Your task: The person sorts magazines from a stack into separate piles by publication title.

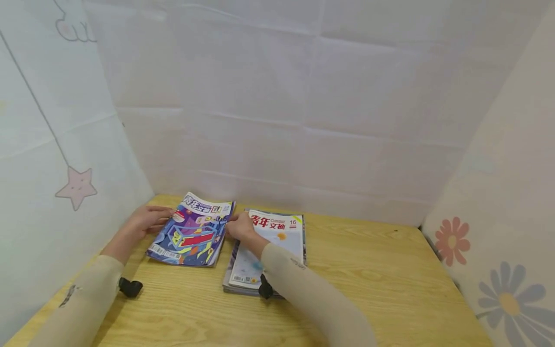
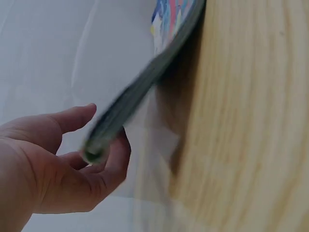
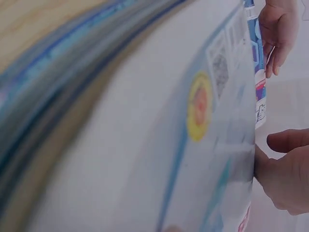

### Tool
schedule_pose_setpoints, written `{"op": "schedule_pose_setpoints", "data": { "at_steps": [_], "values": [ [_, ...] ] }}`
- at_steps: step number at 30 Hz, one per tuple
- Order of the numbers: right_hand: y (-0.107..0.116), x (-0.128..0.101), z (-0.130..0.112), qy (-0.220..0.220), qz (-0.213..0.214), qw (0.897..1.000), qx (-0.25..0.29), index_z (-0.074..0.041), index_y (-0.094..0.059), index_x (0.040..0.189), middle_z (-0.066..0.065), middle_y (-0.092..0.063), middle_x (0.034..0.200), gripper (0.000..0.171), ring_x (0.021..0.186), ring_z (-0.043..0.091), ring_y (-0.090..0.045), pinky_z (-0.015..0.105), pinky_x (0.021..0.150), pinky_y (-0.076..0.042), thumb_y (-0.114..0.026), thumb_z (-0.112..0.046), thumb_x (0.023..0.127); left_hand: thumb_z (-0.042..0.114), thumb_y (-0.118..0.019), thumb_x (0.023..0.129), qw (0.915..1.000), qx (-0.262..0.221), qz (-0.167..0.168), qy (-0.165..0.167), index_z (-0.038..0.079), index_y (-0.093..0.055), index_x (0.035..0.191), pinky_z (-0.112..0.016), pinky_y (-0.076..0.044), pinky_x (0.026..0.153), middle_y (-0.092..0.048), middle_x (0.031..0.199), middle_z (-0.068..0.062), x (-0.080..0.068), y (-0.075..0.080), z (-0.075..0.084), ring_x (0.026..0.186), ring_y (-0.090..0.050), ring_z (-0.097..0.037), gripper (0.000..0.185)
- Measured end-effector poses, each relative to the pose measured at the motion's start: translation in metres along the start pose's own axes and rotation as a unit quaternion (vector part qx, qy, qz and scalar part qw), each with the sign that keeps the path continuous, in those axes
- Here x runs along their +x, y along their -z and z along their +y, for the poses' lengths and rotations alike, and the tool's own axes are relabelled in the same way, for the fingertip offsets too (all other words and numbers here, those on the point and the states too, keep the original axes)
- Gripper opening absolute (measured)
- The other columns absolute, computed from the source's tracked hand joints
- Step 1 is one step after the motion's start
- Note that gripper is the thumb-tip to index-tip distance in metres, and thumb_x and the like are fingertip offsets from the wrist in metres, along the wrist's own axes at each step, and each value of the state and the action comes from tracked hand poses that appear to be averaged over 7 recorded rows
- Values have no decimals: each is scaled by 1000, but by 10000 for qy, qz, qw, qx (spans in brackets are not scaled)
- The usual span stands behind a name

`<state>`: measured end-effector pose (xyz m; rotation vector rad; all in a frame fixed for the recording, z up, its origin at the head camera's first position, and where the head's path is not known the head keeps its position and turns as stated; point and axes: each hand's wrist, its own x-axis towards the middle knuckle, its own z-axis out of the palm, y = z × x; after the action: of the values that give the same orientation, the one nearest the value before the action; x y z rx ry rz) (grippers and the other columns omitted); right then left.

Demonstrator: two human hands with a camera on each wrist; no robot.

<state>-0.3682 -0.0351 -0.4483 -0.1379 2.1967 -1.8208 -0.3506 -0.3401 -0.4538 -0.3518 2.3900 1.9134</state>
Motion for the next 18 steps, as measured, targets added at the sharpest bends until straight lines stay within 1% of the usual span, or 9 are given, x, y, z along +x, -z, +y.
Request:
{"op": "schedule_pose_setpoints", "data": {
  "at_steps": [1, 4, 6, 8, 10, 13, 16, 17, 18],
  "values": [
    [2, -1, -1, -19, -112, 9999, 69, 15, -57, 132, 27, -68, 110, 40, 93, 36, -72, 47, 86, -57, -60, 9, 93, 26, -67, 101, 9999, 138, 32, 10, -11, -41, 148, -33, -58, 81, -64, 127, -25, -1, 0, 2, 95, -69, -18, 66],
    [9, -6, -6, 10, -440, 9987, 249, 16, -53, 135, 32, -66, 113, 42, 100, 43, -69, 50, 88, -56, -58, 6, 96, 29, -64, 102, 9976, 692, -83, -2, -13, -41, 147, -38, -55, 91, -56, 135, -30, -4, 0, 7, 109, -63, -28, 66],
    [14, -10, -12, 67, -607, 9977, 304, 15, -50, 138, 31, -65, 117, 44, 105, 44, -67, 51, 89, -55, -58, 3, 96, 32, -63, 102, 9936, 1112, -189, -13, -12, -42, 147, -45, -50, 99, -52, 139, -31, -6, -1, 10, 117, -57, -37, 66],
    [19, -14, -16, 129, -658, 9973, 298, 12, -52, 138, 26, -66, 117, 43, 106, 43, -66, 49, 90, -55, -60, 1, 97, 35, -60, 103, 9874, 1542, -359, -86, -12, -40, 147, -54, -45, 103, -46, 143, -32, -8, -2, 14, 124, -50, -43, 68],
    [26, -19, -21, 171, -685, 9970, 313, 9, -55, 136, 23, -65, 119, 40, 107, 41, -66, 48, 91, -55, -61, -2, 98, 36, -58, 104, 9824, 1799, -460, -207, -12, -40, 147, -59, -40, 106, -42, 146, -32, -10, -5, 19, 128, -46, -48, 68],
    [36, -25, -28, 318, -676, 9966, 346, 5, -62, 129, 20, -67, 117, 31, 106, 39, -67, 47, 91, -55, -60, -4, 100, 39, -59, 103, 9778, 1983, -519, -428, -10, -41, 147, -60, -39, 106, -43, 146, -32, -16, -12, 30, 129, -47, -48, 69],
    [48, -32, -35, 511, -630, 9956, 463, 4, -64, 127, 20, -68, 116, 28, 105, 39, -68, 48, 92, -54, -58, -4, 101, 39, -61, 102, 9764, 1966, -565, -695, -9, -42, 147, -58, -42, 104, -48, 142, -32, -23, -21, 43, 125, -52, -46, 68],
    [52, -35, -37, 567, -589, 9954, 505, 4, -64, 126, 19, -68, 114, 27, 104, 39, -68, 49, 92, -54, -58, -4, 101, 39, -62, 102, 9766, 1943, -565, -735, -7, -43, 148, -57, -43, 104, -51, 140, -31, -27, -25, 47, 123, -54, -45, 67],
    [57, -38, -38, 641, -568, 9950, 508, 5, -63, 128, 21, -68, 116, 29, 104, 39, -68, 49, 92, -54, -57, -4, 102, 38, -61, 102, 9759, 1941, -576, -811, -6, -44, 148, -55, -44, 103, -52, 138, -30, -29, -29, 51, 121, -56, -44, 66]
  ]
}}
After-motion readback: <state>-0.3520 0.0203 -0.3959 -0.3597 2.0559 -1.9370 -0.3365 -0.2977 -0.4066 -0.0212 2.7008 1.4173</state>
